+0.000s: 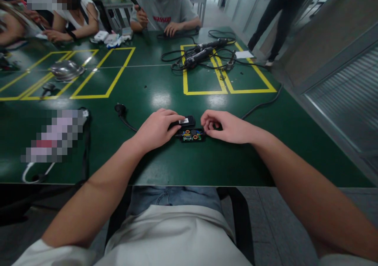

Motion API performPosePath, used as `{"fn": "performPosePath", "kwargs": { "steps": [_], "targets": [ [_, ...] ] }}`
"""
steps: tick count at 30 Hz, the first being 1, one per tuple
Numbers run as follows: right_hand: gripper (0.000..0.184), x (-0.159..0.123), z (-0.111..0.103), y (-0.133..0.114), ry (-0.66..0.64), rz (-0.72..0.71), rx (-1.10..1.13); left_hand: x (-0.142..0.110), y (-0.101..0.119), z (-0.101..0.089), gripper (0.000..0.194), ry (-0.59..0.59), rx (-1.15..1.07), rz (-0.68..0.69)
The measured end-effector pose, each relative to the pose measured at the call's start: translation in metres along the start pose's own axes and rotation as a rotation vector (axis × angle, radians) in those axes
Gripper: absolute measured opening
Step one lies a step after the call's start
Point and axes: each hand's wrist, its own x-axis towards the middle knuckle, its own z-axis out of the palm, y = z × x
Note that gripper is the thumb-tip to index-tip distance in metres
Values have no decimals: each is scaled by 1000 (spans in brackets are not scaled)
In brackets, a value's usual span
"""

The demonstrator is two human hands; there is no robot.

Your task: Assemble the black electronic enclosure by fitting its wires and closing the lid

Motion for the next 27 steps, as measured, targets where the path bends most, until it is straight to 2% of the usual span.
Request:
{"fn": "performPosePath", "kwargs": {
  "steps": [5,7,12,19,23,27],
  "targets": [
    [37,2,1,3,9,8,67,-5,11,-12,41,144,-127,22],
    [38,2,2,4,15,9,78,-7,15,-15,42,158,-195,66],
    [40,2,3,5,9,-5,90,-7,11,-13,30,-78,-223,172],
    [40,1,1,5,-6,-3,67,-7,13,-12,31,-104,-232,128],
    [37,1,1,4,3,11,54,-5,16,-13,32,-30,-259,75],
    [27,2,0,3,-5,24,-18,-2,13,-11,24,106,-137,-47]
  ]
}}
